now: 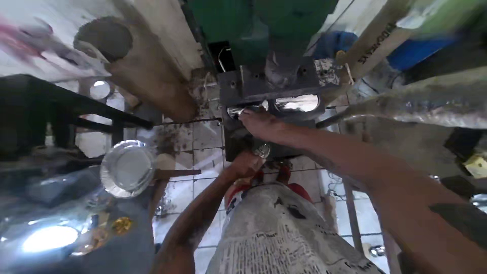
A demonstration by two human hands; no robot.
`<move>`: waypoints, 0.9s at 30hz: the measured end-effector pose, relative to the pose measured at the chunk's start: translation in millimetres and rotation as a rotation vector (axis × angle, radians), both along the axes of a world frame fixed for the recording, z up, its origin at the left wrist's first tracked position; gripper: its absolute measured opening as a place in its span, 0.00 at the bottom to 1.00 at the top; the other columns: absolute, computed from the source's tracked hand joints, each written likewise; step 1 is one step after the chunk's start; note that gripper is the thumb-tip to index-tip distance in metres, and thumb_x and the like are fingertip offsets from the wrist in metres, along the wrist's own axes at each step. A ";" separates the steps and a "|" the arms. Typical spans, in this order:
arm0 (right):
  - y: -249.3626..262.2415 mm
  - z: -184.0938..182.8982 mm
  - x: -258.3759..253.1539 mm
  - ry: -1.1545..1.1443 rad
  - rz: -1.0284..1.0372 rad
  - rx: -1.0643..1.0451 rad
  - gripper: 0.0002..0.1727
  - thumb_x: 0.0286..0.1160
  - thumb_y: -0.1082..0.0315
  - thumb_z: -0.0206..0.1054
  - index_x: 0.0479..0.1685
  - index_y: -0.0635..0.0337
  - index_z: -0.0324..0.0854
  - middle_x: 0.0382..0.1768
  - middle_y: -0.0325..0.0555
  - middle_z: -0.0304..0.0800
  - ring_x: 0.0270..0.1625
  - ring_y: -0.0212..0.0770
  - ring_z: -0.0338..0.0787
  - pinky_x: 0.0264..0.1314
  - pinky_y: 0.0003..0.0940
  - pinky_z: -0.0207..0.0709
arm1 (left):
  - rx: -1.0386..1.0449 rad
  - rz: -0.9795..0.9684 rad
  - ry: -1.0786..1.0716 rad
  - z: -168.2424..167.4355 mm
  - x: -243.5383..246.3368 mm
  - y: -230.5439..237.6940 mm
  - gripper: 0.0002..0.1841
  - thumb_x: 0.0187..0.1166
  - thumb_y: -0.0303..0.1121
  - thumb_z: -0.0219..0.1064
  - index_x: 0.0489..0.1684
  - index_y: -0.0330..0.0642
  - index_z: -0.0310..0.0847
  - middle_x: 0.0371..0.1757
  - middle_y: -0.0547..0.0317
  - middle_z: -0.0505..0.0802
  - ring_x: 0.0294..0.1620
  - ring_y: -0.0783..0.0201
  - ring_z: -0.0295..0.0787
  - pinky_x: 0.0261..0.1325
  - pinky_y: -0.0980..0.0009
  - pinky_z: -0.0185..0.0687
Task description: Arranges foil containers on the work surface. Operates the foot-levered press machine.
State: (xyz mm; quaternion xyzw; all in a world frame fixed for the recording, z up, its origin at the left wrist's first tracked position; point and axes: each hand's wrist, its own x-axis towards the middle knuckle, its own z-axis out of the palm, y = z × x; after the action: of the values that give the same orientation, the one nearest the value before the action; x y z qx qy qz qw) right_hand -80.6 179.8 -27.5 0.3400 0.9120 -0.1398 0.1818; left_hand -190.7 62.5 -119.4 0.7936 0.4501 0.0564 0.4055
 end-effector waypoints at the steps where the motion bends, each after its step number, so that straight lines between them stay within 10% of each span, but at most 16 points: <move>1: 3.0 2.5 1.3 0.021 -0.006 0.000 0.23 0.85 0.75 0.58 0.79 0.63 0.74 0.85 0.49 0.69 0.89 0.55 0.65 0.82 0.71 0.61 | -0.045 0.029 -0.058 3.6 0.9 -13.3 0.20 0.89 0.39 0.58 0.40 0.29 0.88 0.41 0.40 0.92 0.48 0.45 0.91 0.60 0.45 0.83; 4: 0.8 12.7 15.1 0.085 -0.031 -0.041 0.32 0.71 0.72 0.72 0.79 0.65 0.72 0.85 0.54 0.69 0.87 0.59 0.66 0.83 0.73 0.59 | -0.289 0.180 -0.132 -6.2 -2.7 -65.7 0.21 0.88 0.43 0.59 0.56 0.31 0.86 0.49 0.39 0.93 0.55 0.46 0.90 0.65 0.42 0.81; 7: -43.6 18.4 56.1 0.275 -0.077 -0.073 0.32 0.87 0.62 0.60 0.88 0.66 0.62 0.88 0.58 0.65 0.90 0.61 0.61 0.91 0.72 0.43 | -0.433 0.467 -0.298 -18.2 -0.4 -134.8 0.21 0.88 0.43 0.58 0.53 0.31 0.88 0.46 0.43 0.93 0.51 0.53 0.90 0.62 0.49 0.83; 10: -119.3 -32.1 93.5 0.448 -0.469 -0.620 0.36 0.86 0.56 0.63 0.90 0.62 0.59 0.84 0.63 0.68 0.83 0.53 0.74 0.83 0.50 0.71 | -0.640 0.853 -0.521 -7.3 19.9 -184.5 0.19 0.91 0.39 0.54 0.37 0.32 0.84 0.26 0.60 0.83 0.27 0.71 0.77 0.36 0.69 0.79; 13: -187.5 -104.6 105.5 0.315 -0.722 -1.201 0.45 0.82 0.51 0.66 0.94 0.62 0.50 0.87 0.62 0.64 0.83 0.51 0.75 0.82 0.47 0.74 | -0.684 1.033 -0.636 -15.4 50.3 -210.9 0.19 0.91 0.38 0.54 0.39 0.33 0.85 0.31 0.60 0.87 0.33 0.72 0.83 0.44 0.68 0.82; 19: -226.9 -159.0 68.6 0.369 -0.858 -1.372 0.57 0.72 0.54 0.75 0.95 0.56 0.38 0.86 0.58 0.64 0.77 0.45 0.80 0.74 0.45 0.81 | -0.715 1.188 -0.792 -24.0 52.3 -224.6 0.16 0.89 0.31 0.53 0.36 0.34 0.85 0.30 0.67 0.86 0.33 0.80 0.79 0.44 0.76 0.79; 23: -232.2 -209.6 7.3 0.204 -0.836 -1.313 0.55 0.76 0.58 0.72 0.96 0.57 0.35 0.88 0.67 0.56 0.78 0.54 0.77 0.75 0.50 0.77 | -0.780 1.143 -0.733 -87.5 1.4 -231.9 0.13 0.89 0.30 0.56 0.48 0.28 0.84 0.39 0.58 0.88 0.39 0.76 0.80 0.50 0.74 0.78; 27: -235.6 -358.0 -62.7 0.196 -0.874 -1.389 0.46 0.79 0.66 0.69 0.94 0.59 0.43 0.65 0.60 0.82 0.54 0.41 0.89 0.56 0.38 0.86 | -0.925 0.949 -0.786 -233.6 -76.5 -236.4 0.18 0.83 0.29 0.65 0.68 0.29 0.78 0.62 0.50 0.89 0.63 0.69 0.85 0.73 0.69 0.78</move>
State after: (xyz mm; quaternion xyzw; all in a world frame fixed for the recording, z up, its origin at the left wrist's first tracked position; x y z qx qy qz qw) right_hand -143.3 -55.9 -385.5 0.4604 0.4153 -0.7588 0.1995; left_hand -267.2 -173.8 -353.0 0.1871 0.5431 0.3082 0.7584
